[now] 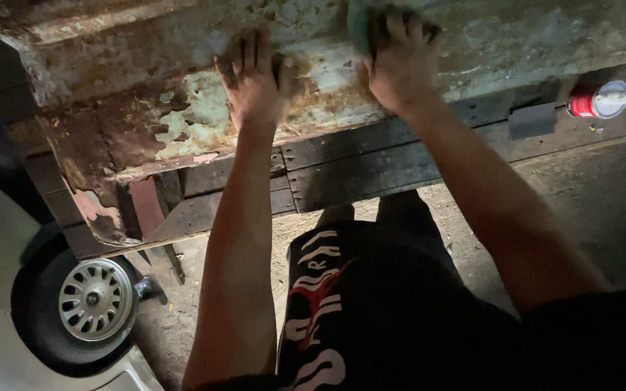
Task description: The person sands a large, rusty metal panel resting on a wooden workbench using two sanding blocks. The person moves the sanding blocks back and forth across the surface to remove rust and old paint.
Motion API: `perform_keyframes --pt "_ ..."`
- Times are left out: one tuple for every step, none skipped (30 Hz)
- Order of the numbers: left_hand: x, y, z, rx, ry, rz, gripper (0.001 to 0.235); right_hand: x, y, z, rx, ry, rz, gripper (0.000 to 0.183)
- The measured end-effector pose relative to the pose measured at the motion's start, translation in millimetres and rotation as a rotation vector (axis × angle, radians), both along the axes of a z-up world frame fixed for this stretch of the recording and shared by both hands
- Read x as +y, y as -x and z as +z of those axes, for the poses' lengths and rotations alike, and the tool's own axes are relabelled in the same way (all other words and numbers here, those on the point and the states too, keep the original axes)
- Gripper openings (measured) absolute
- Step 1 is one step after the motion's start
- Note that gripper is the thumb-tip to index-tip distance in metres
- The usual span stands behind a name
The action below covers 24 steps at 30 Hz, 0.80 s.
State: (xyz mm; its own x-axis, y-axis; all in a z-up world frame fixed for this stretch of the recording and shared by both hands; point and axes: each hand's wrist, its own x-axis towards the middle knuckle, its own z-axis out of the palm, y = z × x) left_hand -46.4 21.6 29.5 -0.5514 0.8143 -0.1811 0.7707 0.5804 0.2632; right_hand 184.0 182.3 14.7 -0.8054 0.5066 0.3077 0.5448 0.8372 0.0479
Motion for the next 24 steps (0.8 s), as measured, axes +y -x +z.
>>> perform_keyframes --pt "1 1 1 0.006 -0.003 0.005 0.074 -8 -4 2 0.043 0.015 0.021 0.055" --pt "0 0 2 0.009 -0.001 0.006 0.074 -20 -13 5 0.082 0.035 0.039 0.056" --pt "0 0 2 0.011 0.000 0.007 0.073 -36 -25 10 0.018 0.080 0.021 0.059" --pt "0 0 2 0.000 -0.006 0.009 0.073 -54 -42 17 -0.049 0.123 0.001 0.064" --pt "0 1 1 -0.012 -0.012 0.010 0.072 -67 -55 23 -0.114 0.166 -0.020 0.069" --pt "0 0 0 -0.025 -0.018 0.012 0.072 -75 -64 29 -0.170 0.204 -0.042 0.071" --pt "-1 -2 -1 -0.031 -0.021 0.012 0.072 -81 -73 35 -0.225 0.242 -0.065 0.074" --pt "-1 -1 -1 -0.033 -0.025 0.016 0.071 -81 -77 40 -0.276 0.278 -0.083 0.076" --pt "-2 -1 -1 -0.034 -0.030 0.019 0.071 -74 -79 44 -0.258 0.310 -0.100 0.070" --pt "-2 -1 -1 -0.013 -0.029 0.011 0.071 -62 -80 47 -0.239 0.345 -0.117 0.064" --pt "-3 -1 -1 0.009 -0.029 0.004 0.071 -49 -80 49 -0.220 0.380 -0.135 0.059" --pt "-1 -1 -1 0.032 -0.033 -0.003 0.071 -32 -79 50 -0.237 0.347 -0.178 0.059" --pt "0 0 -1 0.016 -0.024 0.001 0.071 -14 -77 52 -0.254 0.313 -0.222 0.059" --pt "1 0 0 0.000 -0.013 0.005 0.072 -2 -75 51 -0.271 0.282 -0.265 0.058" --pt "2 1 1 -0.017 -0.002 0.008 0.072 5 -71 49 -0.217 0.286 -0.257 0.061" --pt "2 0 1 -0.012 0.006 0.012 0.072 6 -68 46 -0.166 0.291 -0.249 0.065" --pt "1 0 1 -0.008 0.014 0.015 0.072 3 -66 43 -0.114 0.296 -0.241 0.068" --pt "0 -2 1 -0.005 0.022 0.020 0.072 -7 -65 39 -0.191 0.271 -0.231 0.067" --pt "0 -3 1 -0.014 0.021 0.017 0.071 -23 -63 35 -0.267 0.246 -0.221 0.066" --pt "1 -1 2 -0.020 0.018 0.017 0.071 -36 -61 32 -0.340 0.218 -0.208 0.067" --pt "3 0 3 -0.026 0.014 0.017 0.070 -53 -61 31 -0.253 0.253 -0.121 0.064" --pt "1 -1 3 -0.018 0.015 0.014 0.069 -70 -64 30 -0.169 0.291 -0.035 0.061" --pt "0 -2 3 -0.010 0.016 0.011 0.069 -79 -67 29 -0.163 0.280 -0.011 0.066" --pt "1 -2 3 0.001 0.013 0.008 0.068 -84 -69 28 -0.154 0.265 0.012 0.071"
